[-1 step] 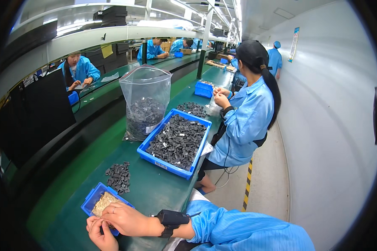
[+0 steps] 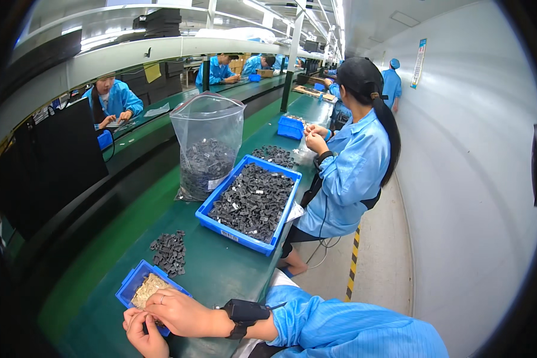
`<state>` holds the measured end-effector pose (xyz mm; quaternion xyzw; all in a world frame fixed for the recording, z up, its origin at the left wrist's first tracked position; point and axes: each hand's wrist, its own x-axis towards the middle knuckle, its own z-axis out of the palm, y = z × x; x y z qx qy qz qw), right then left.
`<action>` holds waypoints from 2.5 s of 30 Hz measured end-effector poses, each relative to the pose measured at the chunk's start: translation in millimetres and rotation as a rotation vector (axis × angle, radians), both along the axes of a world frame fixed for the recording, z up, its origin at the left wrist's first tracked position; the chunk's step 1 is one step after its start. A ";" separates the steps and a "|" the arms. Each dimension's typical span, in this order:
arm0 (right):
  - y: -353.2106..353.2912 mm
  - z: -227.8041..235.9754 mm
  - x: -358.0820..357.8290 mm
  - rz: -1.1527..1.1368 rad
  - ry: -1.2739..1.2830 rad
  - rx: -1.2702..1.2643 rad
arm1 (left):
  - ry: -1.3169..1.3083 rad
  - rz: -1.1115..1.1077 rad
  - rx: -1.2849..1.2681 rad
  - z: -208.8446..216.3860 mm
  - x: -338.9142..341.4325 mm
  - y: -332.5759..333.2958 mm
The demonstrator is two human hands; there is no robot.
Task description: Sorting small black and beige plastic or rubber components from a pile into containers on a factory workbench.
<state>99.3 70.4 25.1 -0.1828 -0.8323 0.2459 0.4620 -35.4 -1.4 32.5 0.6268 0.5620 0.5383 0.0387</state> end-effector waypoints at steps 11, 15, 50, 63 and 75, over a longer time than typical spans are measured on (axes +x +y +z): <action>3.3 -4.5 0.6 0.047 -0.059 -0.008 | 0.105 0.021 0.014 5.6 0.8 -0.1; 4.8 -1.8 4.3 0.049 -0.066 -0.025 | 0.128 0.029 0.017 7.5 3.4 1.8; 4.3 -3.3 8.4 0.052 -0.125 -0.056 | 0.240 0.053 0.000 6.8 5.5 1.2; 6.5 -9.6 3.4 0.027 -0.139 -0.035 | 0.243 0.088 0.022 7.1 4.3 2.5; 2.6 1.1 -0.1 0.034 -0.122 -0.010 | 0.197 0.100 0.048 4.0 1.7 -1.8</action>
